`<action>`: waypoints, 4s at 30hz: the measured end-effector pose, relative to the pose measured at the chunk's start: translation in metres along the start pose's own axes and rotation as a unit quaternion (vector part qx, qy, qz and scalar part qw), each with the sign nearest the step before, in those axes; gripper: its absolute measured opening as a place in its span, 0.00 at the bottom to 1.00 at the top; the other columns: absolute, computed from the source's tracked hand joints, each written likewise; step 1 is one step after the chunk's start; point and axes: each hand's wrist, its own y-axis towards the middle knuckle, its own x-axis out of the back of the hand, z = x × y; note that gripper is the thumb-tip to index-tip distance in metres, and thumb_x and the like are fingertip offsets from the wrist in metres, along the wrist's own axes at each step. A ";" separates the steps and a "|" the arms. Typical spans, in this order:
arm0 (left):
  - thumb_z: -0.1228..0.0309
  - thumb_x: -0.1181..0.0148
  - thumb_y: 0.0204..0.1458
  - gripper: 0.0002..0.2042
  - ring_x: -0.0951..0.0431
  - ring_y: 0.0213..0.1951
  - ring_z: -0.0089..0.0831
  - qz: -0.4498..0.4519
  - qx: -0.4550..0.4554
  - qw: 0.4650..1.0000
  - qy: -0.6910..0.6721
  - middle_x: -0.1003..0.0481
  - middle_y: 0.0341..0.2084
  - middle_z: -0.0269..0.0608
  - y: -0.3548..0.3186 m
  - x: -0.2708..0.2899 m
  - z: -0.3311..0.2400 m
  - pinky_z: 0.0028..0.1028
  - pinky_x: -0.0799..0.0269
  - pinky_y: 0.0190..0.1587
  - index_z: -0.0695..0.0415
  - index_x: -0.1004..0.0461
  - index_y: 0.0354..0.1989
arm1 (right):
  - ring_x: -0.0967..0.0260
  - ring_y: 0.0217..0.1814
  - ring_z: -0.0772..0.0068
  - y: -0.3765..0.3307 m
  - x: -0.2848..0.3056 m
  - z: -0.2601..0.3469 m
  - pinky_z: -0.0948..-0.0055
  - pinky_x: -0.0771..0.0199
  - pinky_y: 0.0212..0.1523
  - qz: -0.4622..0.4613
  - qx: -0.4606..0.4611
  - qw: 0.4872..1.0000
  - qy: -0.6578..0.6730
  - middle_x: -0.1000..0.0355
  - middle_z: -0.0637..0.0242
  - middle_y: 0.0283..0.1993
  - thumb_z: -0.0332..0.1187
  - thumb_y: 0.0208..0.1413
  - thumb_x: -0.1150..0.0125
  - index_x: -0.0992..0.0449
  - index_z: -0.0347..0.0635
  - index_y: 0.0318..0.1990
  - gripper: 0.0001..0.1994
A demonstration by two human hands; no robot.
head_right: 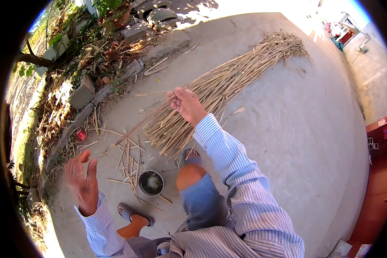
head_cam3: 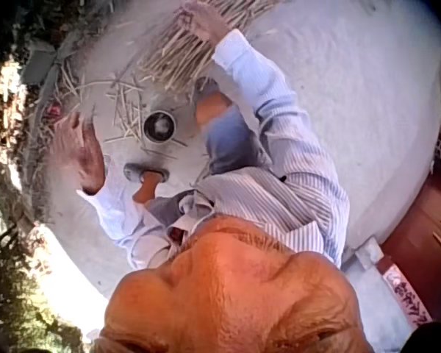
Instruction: The person sits on the ground and repeatedly picks up long dried sticks, stripping off outer layers or side branches by hand. The removed pieces fall onto the ground, and the cleaned sticks are placed back into a pile.
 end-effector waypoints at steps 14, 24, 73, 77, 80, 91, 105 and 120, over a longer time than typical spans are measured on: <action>0.65 0.41 0.49 0.09 0.29 0.35 0.36 0.040 -0.047 0.986 0.158 0.26 0.29 0.38 -0.030 0.007 0.032 0.35 0.41 0.38 0.56 0.26 0.35 | 0.27 0.38 0.77 -0.081 -0.205 -0.112 0.80 0.31 0.33 0.116 -0.169 0.974 -0.099 0.24 0.65 0.40 0.36 0.63 0.48 0.27 0.41 0.41 0.09; 0.64 0.38 0.46 0.07 0.28 0.30 0.36 0.025 -0.009 0.996 0.085 0.26 0.22 0.36 -0.063 -0.004 0.099 0.35 0.41 0.36 0.54 0.27 0.25 | 0.28 0.42 0.75 -0.058 -0.187 -0.168 0.77 0.29 0.38 0.079 -0.250 0.961 -0.093 0.25 0.67 0.39 0.36 0.60 0.43 0.27 0.41 0.41 0.09; 0.60 0.39 0.49 0.12 0.26 0.33 0.39 0.062 0.068 0.993 0.077 0.24 0.25 0.40 -0.090 0.004 0.163 0.37 0.37 0.39 0.55 0.23 0.34 | 0.29 0.27 0.81 -0.038 -0.196 -0.198 0.83 0.33 0.25 -0.007 -0.253 0.946 -0.202 0.23 0.62 0.34 0.44 0.55 0.37 0.26 0.39 0.39 0.16; 0.61 0.36 0.48 0.11 0.26 0.28 0.32 0.043 0.037 0.997 0.059 0.24 0.22 0.38 -0.090 -0.004 0.168 0.33 0.34 0.34 0.56 0.23 0.31 | 0.29 0.27 0.81 -0.032 -0.194 -0.197 0.82 0.32 0.24 -0.018 -0.253 0.944 -0.211 0.23 0.63 0.33 0.44 0.54 0.36 0.26 0.40 0.38 0.16; 0.63 0.35 0.49 0.10 0.27 0.26 0.22 -0.095 0.250 0.915 -0.301 0.23 0.22 0.34 -0.086 0.008 0.160 0.26 0.33 0.31 0.58 0.23 0.30 | 0.28 0.28 0.80 -0.031 -0.190 -0.202 0.82 0.31 0.26 0.001 -0.265 0.942 -0.204 0.23 0.64 0.33 0.44 0.53 0.35 0.26 0.41 0.38 0.16; 0.58 0.41 0.51 0.13 0.28 0.31 0.38 0.086 0.081 0.989 0.085 0.27 0.21 0.39 -0.082 -0.011 0.147 0.36 0.38 0.37 0.55 0.24 0.28 | 0.27 0.31 0.76 -0.048 -0.210 -0.209 0.77 0.30 0.30 0.047 -0.273 0.951 -0.138 0.24 0.64 0.34 0.40 0.55 0.36 0.27 0.39 0.39 0.13; 0.63 0.35 0.44 0.08 0.27 0.29 0.36 0.010 0.050 0.999 -0.001 0.26 0.18 0.35 -0.085 -0.021 0.142 0.36 0.39 0.35 0.53 0.24 0.28 | 0.30 0.36 0.77 -0.047 -0.203 -0.180 0.79 0.30 0.34 0.080 -0.197 0.973 -0.088 0.26 0.66 0.38 0.34 0.59 0.43 0.29 0.38 0.43 0.10; 0.68 0.36 0.49 0.08 0.24 0.25 0.28 0.104 0.311 0.888 -0.322 0.23 0.21 0.41 -0.107 -0.026 0.196 0.26 0.32 0.29 0.60 0.23 0.32 | 0.28 0.36 0.77 -0.015 -0.161 -0.131 0.80 0.27 0.34 -0.015 -0.119 0.980 -0.156 0.24 0.61 0.40 0.35 0.60 0.43 0.30 0.39 0.41 0.09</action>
